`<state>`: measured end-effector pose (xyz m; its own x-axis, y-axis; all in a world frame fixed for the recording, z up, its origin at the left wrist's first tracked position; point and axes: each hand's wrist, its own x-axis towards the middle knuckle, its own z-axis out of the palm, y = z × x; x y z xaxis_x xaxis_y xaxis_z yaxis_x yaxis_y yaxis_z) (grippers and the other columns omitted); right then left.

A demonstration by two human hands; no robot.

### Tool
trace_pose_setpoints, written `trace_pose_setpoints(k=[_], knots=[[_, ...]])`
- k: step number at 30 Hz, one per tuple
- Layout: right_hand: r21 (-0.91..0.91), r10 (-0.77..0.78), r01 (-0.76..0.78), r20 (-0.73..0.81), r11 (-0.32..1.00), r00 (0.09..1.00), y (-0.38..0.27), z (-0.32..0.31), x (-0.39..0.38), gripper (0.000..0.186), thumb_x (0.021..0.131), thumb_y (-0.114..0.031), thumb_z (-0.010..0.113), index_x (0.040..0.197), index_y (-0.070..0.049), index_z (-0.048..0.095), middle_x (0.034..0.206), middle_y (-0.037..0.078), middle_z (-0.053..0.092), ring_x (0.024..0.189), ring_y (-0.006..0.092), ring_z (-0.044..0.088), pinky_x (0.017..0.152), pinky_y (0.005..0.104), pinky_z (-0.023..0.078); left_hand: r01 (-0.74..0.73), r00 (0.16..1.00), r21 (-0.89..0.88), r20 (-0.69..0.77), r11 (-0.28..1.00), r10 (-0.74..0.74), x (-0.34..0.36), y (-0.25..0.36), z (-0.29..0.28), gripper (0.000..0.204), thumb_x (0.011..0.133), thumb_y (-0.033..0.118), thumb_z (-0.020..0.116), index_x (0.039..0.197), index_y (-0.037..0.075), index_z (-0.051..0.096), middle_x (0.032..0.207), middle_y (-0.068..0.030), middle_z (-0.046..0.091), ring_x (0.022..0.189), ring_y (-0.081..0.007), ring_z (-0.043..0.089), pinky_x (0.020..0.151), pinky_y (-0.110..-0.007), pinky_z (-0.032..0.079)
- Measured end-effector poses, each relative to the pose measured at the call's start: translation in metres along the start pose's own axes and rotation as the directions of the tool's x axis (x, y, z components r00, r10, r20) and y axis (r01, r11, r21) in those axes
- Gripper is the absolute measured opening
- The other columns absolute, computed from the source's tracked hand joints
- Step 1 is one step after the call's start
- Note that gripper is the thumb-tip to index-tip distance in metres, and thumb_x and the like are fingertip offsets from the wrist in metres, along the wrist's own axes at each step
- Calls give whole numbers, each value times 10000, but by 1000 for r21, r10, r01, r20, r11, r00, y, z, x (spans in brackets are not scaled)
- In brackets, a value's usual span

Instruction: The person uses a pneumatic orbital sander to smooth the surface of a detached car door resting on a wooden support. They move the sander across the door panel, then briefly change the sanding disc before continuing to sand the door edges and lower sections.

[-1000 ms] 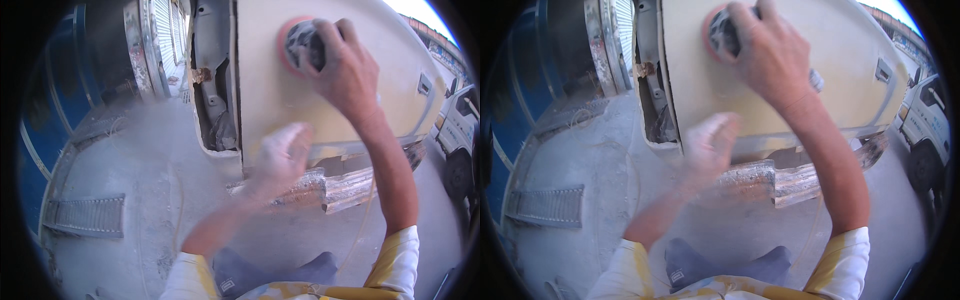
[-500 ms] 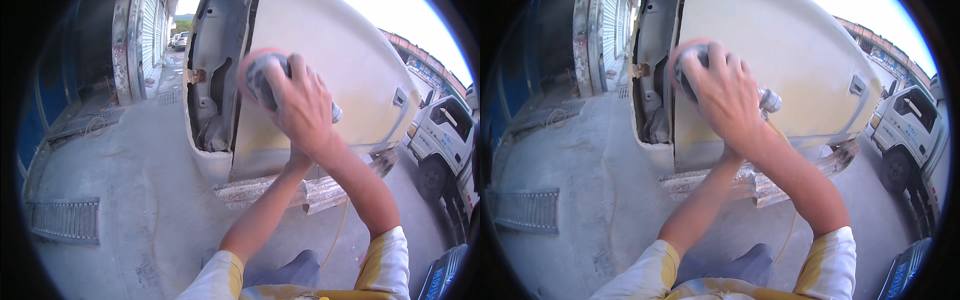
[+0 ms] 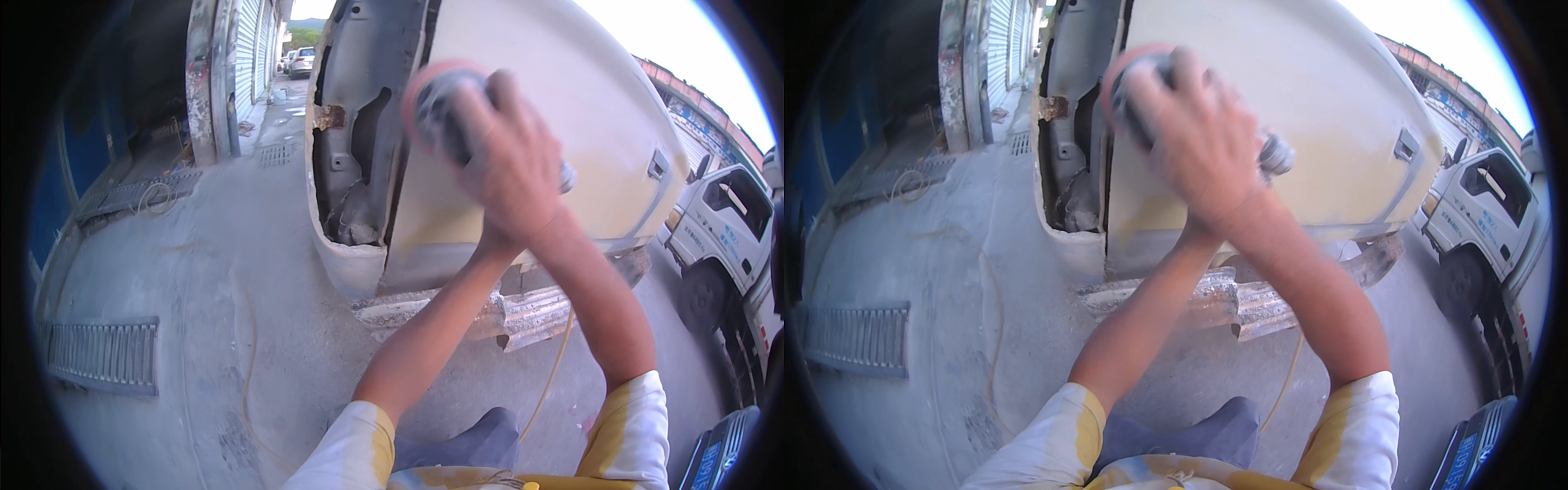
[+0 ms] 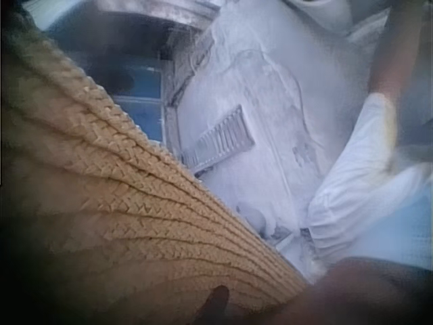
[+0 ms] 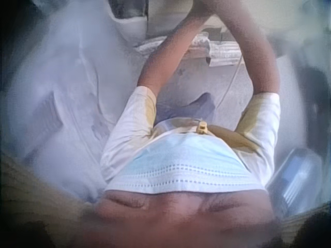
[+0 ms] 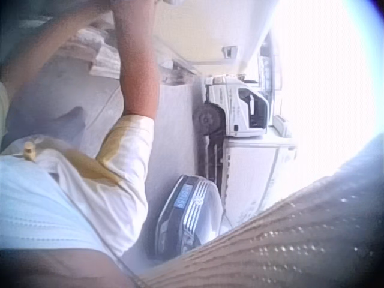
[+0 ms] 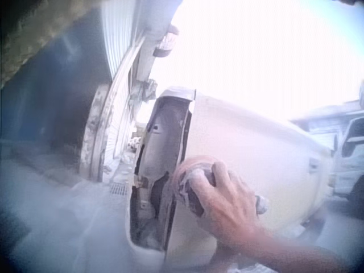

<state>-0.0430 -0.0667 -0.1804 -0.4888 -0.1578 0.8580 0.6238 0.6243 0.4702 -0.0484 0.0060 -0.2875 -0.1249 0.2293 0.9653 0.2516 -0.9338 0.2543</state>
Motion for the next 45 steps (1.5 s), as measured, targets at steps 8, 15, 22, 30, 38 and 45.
trace_pose_setpoints(k=[8, 15, 22, 30, 38, 45], knots=[[-73, 22, -13, 123, 997, 992, -11, 2, -77, 456, 746, -191, 758, 1169, -147, 596, 1039, 161, 574, 859, 320, 619, 673, 428, 511, 137, 990, 20, -22, 990, -136, -69, 5, 15, 581, 1043, 297, 589, 1514, 52, 352, 1475, -113, 461, 1393, -230, 425, 1187, -388, 316], [-37, 70, -66, 100, 997, 993, -7, -5, -73, 415, 773, -187, 765, 1142, -121, 589, 1048, 168, 575, 825, 333, 608, 677, 441, 516, 146, 989, 26, -19, 989, -146, -70, 0, 18, 592, 1043, 312, 585, 1521, 56, 347, 1482, -108, 457, 1399, -226, 415, 1190, -385, 306], [7, 82, -84, 160, 996, 984, -1, -7, -38, 524, 708, -177, 818, 1156, -116, 554, 1066, 152, 545, 882, 349, 626, 729, 440, 531, 76, 997, 89, -8, 993, -75, -25, -9, 9, 604, 1043, 327, 582, 1528, 61, 342, 1489, -104, 452, 1406, -222, 405, 1194, -382, 296], [-28, -110, 132, 402, 991, 909, -48, 1, -117, 536, 774, -216, 769, 1254, -128, 548, 1156, 157, 573, 900, 323, 618, 742, 439, 521, 357, 933, 140, -4, 923, -360, -151, -23, 11, 617, 1043, 345, 578, 1537, 66, 336, 1497, -98, 446, 1414, -218, 394, 1198, -379, 284], [-26, -53, 69, 390, 997, 919, -40, 1, -110, 518, 746, -164, 769, 1222, -155, 566, 1126, 152, 545, 926, 323, 606, 782, 443, 511, 387, 922, 196, -63, 901, -382, -139, -44, 25, 630, 1043, 363, 574, 1545, 70, 331, 1504, -92, 441, 1421, -214, 383, 1202, -376, 273], [-35, -98, 118, 360, 992, 928, -64, 16, -130, 378, 833, -153, 595, 1202, -195, 523, 1128, 165, 541, 875, 296, 581, 731, 401, 500, 500, 863, 272, -75, 822, -499, -203, -45, 37, 641, 1043, 378, 571, 1552, 75, 326, 1511, -88, 436, 1428, -210, 373, 1205, -373, 262]])
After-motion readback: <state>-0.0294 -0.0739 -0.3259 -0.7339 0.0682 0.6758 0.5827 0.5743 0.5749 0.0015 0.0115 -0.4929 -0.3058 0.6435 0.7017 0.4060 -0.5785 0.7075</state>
